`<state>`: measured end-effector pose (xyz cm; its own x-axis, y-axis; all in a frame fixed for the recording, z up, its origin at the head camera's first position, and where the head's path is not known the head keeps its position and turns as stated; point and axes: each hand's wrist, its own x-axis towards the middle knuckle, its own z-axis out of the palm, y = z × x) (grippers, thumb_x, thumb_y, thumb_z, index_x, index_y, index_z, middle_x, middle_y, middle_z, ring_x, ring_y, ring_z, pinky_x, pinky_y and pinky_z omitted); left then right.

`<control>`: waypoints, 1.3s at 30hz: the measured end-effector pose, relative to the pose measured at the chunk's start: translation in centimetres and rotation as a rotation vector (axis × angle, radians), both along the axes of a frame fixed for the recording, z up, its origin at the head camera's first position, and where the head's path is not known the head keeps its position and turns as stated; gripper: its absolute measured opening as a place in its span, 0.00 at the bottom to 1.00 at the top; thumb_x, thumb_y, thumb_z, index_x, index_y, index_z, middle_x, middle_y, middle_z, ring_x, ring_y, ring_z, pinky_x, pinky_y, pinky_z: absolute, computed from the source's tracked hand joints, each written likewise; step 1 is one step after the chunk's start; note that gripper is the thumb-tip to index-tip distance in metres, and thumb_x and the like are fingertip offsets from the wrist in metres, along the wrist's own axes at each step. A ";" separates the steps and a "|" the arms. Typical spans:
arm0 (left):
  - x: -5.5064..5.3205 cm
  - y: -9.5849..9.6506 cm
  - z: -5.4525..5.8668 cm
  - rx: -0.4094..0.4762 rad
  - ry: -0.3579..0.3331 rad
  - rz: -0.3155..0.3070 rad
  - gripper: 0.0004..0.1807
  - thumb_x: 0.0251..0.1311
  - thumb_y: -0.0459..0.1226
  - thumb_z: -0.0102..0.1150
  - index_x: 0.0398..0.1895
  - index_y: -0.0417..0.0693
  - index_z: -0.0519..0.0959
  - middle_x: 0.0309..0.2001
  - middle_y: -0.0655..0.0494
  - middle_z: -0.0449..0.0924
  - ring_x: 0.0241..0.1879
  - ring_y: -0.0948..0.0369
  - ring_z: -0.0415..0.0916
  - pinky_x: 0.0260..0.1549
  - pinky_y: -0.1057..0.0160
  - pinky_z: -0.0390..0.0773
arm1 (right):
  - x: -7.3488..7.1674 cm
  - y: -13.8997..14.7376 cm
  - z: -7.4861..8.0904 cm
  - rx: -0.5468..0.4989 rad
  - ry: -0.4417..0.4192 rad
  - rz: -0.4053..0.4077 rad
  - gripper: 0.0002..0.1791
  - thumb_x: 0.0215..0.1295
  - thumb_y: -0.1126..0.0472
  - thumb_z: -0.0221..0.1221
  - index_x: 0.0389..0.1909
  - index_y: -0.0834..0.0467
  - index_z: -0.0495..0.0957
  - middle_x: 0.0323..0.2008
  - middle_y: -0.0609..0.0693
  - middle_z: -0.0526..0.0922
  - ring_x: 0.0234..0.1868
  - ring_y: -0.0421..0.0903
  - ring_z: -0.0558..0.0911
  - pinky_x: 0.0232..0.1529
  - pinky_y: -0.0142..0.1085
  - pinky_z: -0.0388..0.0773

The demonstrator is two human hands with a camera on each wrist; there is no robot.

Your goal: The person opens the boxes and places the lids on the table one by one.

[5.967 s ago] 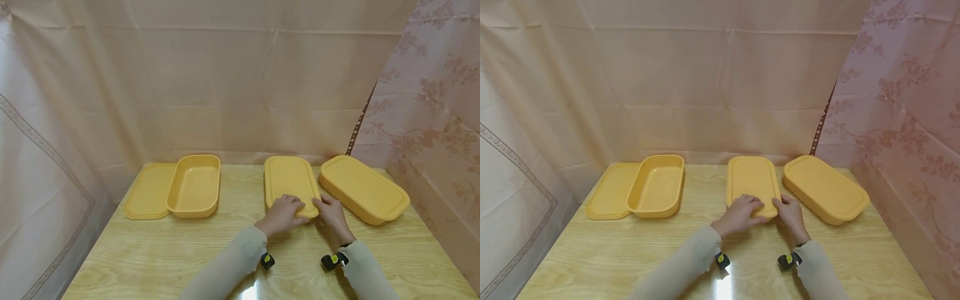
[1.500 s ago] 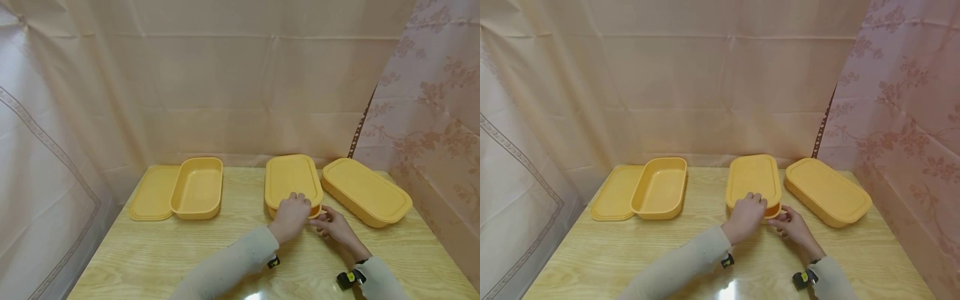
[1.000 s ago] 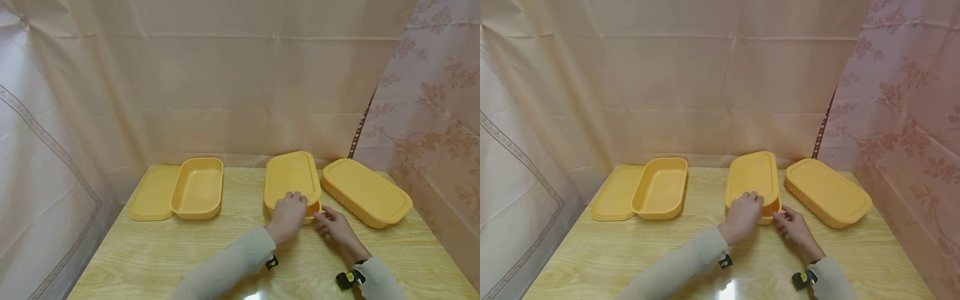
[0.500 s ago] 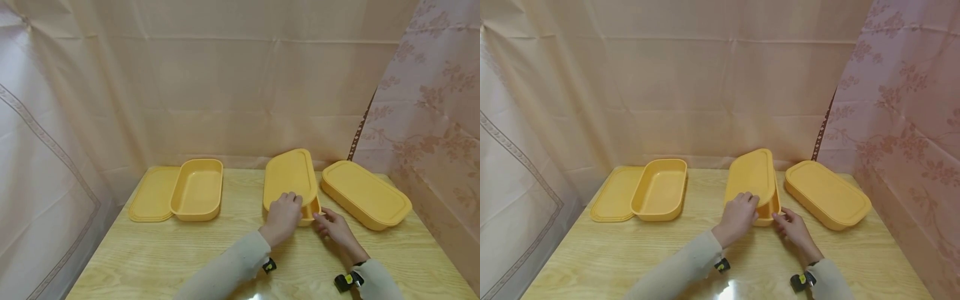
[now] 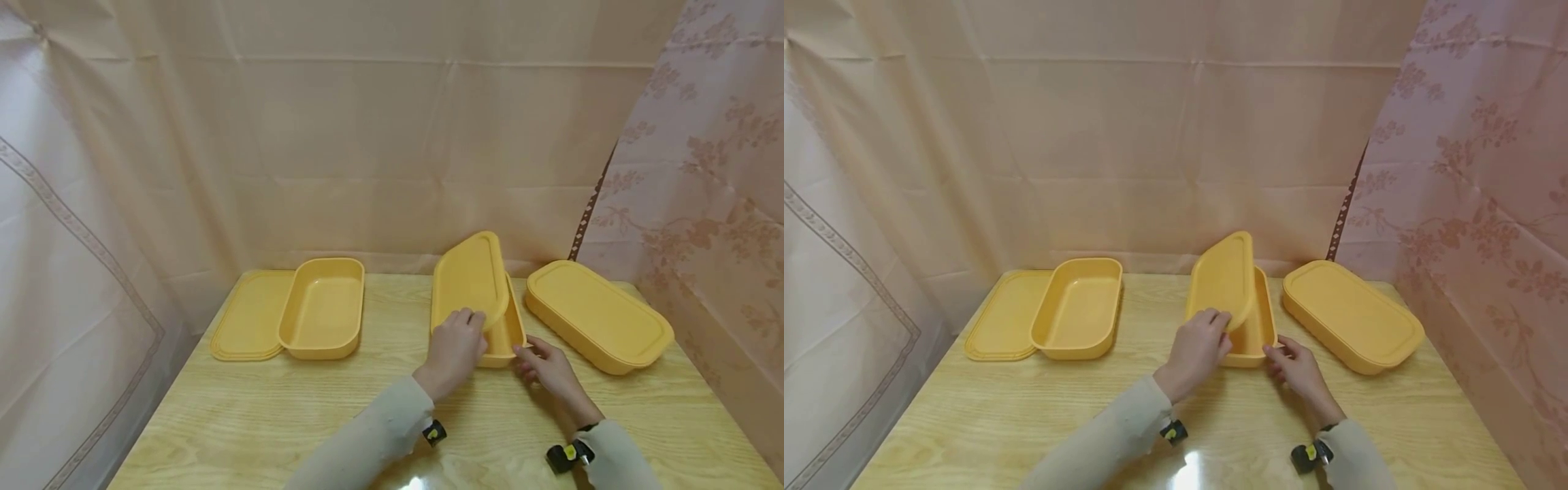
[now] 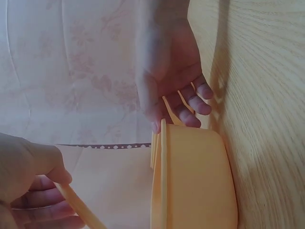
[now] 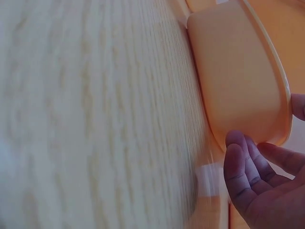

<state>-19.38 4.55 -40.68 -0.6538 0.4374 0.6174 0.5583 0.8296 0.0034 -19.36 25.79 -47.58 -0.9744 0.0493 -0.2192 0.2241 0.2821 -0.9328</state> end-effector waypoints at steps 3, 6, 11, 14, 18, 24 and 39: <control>0.0 -0.2 -0.1 0.029 0.007 -0.010 0.13 0.50 0.38 0.67 0.41 0.48 0.83 0.31 0.59 0.80 0.28 0.65 0.77 0.24 0.73 0.77 | 0.0 0.1 0.0 0.006 -0.001 0.000 0.33 0.71 0.53 0.56 0.68 0.70 0.61 0.34 0.48 0.78 0.29 0.36 0.78 0.27 0.28 0.77; -0.1 -0.3 -0.1 0.057 0.008 -0.024 0.13 0.50 0.37 0.66 0.41 0.46 0.82 0.32 0.58 0.80 0.29 0.65 0.77 0.26 0.74 0.77 | 0.0 0.2 -0.1 0.020 0.002 -0.004 0.34 0.71 0.53 0.56 0.68 0.69 0.61 0.35 0.49 0.79 0.29 0.37 0.79 0.28 0.29 0.78; -0.1 -0.5 -0.1 0.134 -0.009 -0.055 0.13 0.50 0.35 0.66 0.41 0.44 0.82 0.33 0.56 0.81 0.30 0.64 0.79 0.29 0.72 0.79 | -0.2 0.5 -0.2 0.026 0.025 -0.009 0.32 0.71 0.54 0.56 0.67 0.69 0.62 0.33 0.48 0.79 0.28 0.36 0.79 0.28 0.29 0.79; -0.2 -0.7 0.0 0.177 -0.019 -0.064 0.13 0.50 0.35 0.66 0.41 0.44 0.81 0.33 0.55 0.81 0.30 0.63 0.79 0.29 0.71 0.79 | -0.3 0.5 -0.3 0.035 0.029 -0.011 0.31 0.71 0.55 0.56 0.67 0.69 0.63 0.33 0.47 0.79 0.28 0.36 0.79 0.28 0.30 0.79; -0.4 -1.1 0.1 0.216 -0.038 -0.066 0.13 0.51 0.34 0.65 0.42 0.43 0.81 0.34 0.55 0.82 0.31 0.63 0.79 0.30 0.70 0.80 | -0.2 0.5 -0.1 0.056 0.029 -0.012 0.31 0.71 0.54 0.56 0.68 0.69 0.63 0.33 0.48 0.78 0.28 0.36 0.79 0.28 0.31 0.79; -0.6 -1.6 0.2 0.307 -0.067 -0.089 0.14 0.50 0.33 0.66 0.42 0.42 0.80 0.35 0.53 0.82 0.31 0.61 0.79 0.31 0.68 0.80 | -0.2 0.6 -0.1 0.044 0.054 -0.025 0.31 0.71 0.55 0.56 0.67 0.69 0.63 0.32 0.47 0.78 0.27 0.36 0.78 0.27 0.29 0.78; -1.0 -2.8 -0.7 0.547 -0.145 -0.169 0.14 0.52 0.28 0.64 0.43 0.37 0.80 0.37 0.49 0.82 0.37 0.58 0.83 0.36 0.74 0.82 | -0.4 0.9 -0.2 0.056 0.088 -0.027 0.29 0.72 0.57 0.55 0.65 0.70 0.64 0.30 0.43 0.78 0.27 0.35 0.79 0.28 0.29 0.78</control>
<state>-20.35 1.75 -41.40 -0.6973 0.1861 0.6922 0.6447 0.5849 0.4922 -19.78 26.68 -47.78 -0.9880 0.0853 -0.1289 0.1501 0.3298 -0.9320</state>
